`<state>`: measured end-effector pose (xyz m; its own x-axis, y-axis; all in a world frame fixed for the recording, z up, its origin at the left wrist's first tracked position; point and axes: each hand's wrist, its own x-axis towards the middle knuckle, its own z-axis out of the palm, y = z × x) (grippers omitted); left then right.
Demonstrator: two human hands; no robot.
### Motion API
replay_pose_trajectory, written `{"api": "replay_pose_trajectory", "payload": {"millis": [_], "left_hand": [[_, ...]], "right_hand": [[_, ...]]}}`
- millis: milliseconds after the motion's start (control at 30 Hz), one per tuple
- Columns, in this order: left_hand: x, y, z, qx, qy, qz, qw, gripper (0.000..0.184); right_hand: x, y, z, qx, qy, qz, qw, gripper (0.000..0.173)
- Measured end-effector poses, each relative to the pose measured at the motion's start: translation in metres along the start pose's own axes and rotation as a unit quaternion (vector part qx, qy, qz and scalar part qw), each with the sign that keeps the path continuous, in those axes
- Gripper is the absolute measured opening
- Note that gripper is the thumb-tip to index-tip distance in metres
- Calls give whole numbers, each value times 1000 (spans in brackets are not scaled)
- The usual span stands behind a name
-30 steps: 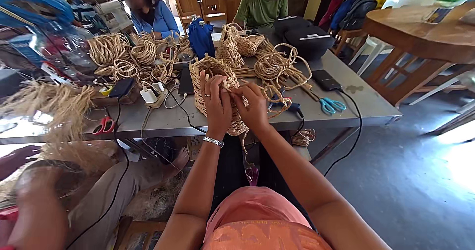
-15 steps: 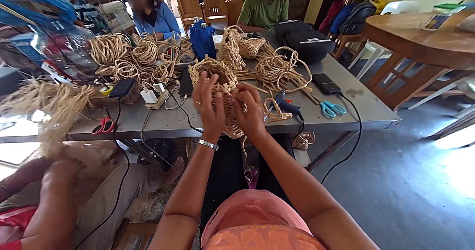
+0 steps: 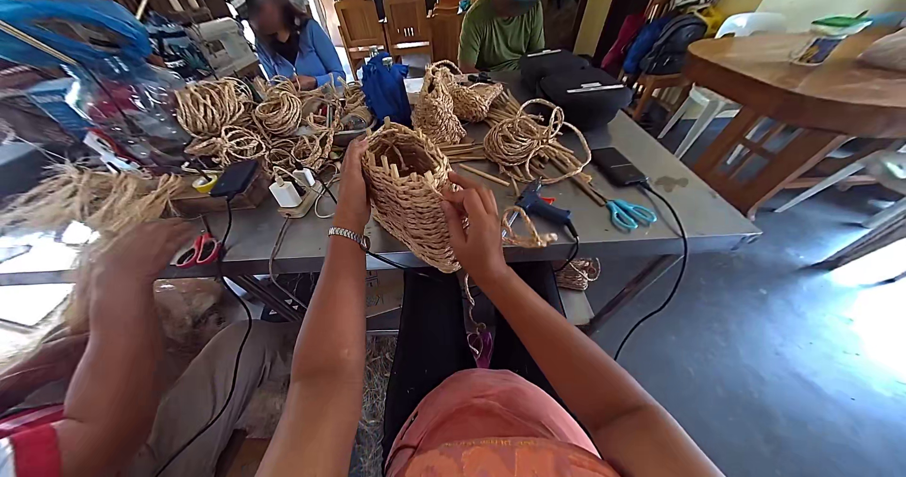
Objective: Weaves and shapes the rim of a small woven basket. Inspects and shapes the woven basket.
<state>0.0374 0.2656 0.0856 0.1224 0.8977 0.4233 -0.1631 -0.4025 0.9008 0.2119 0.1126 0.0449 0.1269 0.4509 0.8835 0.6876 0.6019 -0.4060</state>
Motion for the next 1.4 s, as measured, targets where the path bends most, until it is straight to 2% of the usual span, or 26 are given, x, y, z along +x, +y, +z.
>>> {"api": "replay_pose_trajectory", "payload": {"millis": [100, 300, 633, 900, 1033, 1100, 1167, 1300, 1400], "left_hand": [[-21, 6, 1, -43, 25, 82, 995, 53], [-66, 11, -3, -63, 43, 228, 971, 50], [-121, 13, 6, -27, 88, 254, 963, 51], [-144, 15, 15, -66, 142, 313, 937, 51], [-144, 16, 30, -59, 150, 305, 938, 57], [-141, 9, 38, -34, 148, 280, 948, 55], [-138, 0, 43, 11, 139, 230, 963, 62], [-121, 8, 32, 132, 116, 161, 971, 76], [-88, 14, 15, 202, 125, 164, 957, 69]], "right_hand": [[-14, 1, 0, -17, 31, -36, 999, 16], [-19, -5, -9, 15, 49, -41, 998, 13], [-24, 6, -11, 31, 47, -50, 997, 16], [-23, 3, -11, 70, 77, -64, 993, 14], [5, 3, -16, 81, 69, -65, 992, 20], [12, 14, -14, 74, 49, -28, 996, 20], [16, 29, -9, 74, 49, 21, 996, 21], [31, 51, 0, 64, 50, 76, 994, 25], [46, 54, 1, 28, 9, 124, 992, 28]]}}
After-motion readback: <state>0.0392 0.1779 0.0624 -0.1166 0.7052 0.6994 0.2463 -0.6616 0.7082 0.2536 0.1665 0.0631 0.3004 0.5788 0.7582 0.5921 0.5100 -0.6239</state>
